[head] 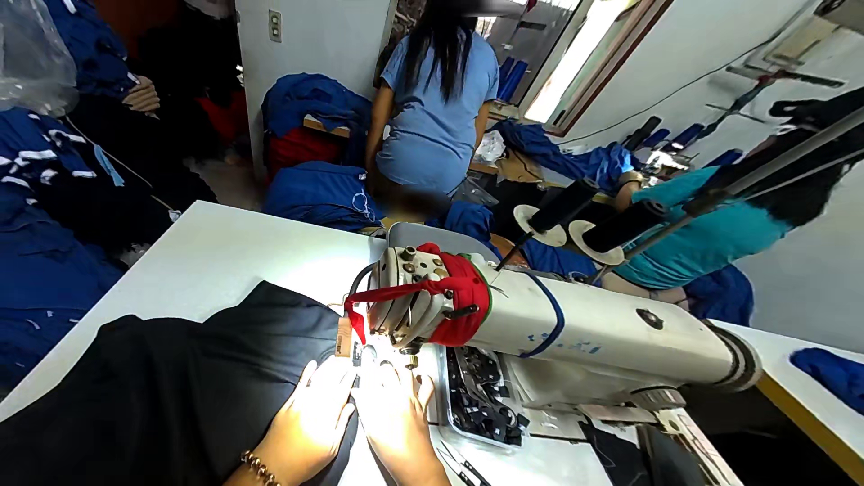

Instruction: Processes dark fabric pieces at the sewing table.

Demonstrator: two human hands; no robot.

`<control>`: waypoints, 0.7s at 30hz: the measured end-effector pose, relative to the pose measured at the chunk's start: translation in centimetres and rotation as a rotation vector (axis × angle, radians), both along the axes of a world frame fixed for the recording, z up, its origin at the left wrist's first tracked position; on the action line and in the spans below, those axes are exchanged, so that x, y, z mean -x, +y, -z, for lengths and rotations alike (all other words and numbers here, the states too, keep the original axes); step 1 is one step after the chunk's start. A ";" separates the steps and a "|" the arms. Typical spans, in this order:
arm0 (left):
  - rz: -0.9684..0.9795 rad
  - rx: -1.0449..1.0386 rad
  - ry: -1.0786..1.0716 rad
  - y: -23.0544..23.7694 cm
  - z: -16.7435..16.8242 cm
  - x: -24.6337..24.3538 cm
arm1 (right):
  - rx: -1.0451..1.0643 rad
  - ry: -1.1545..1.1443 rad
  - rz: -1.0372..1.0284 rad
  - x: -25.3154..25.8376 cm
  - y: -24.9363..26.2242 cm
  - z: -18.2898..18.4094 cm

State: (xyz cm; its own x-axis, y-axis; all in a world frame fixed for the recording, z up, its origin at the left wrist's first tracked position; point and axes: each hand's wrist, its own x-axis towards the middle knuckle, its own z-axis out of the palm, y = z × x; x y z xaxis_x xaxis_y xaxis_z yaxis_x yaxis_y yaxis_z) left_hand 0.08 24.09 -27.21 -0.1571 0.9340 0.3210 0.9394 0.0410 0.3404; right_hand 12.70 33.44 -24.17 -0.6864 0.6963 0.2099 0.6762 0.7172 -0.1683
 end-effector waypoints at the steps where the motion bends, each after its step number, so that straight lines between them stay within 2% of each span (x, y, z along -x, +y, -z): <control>1: 0.003 0.002 -0.004 0.0 0.0 0.0 | -0.007 -0.011 -0.001 0.1 0.0 0.0; 7: 0.052 0.041 -0.040 0.2 -0.6 0.7 | 0.031 -0.108 0.018 0.2 -0.3 -0.7; 10: 0.054 0.011 -0.026 0.1 -0.7 0.9 | -0.033 -0.062 0.004 0.1 -0.3 -0.3; 13: 0.056 -0.025 -0.004 0.1 -0.5 0.9 | 0.021 -0.074 0.015 0.1 -0.3 -0.4; 21: 0.053 0.022 -0.002 0.0 -0.3 0.9 | -0.013 -0.071 0.000 0.0 -0.4 -0.1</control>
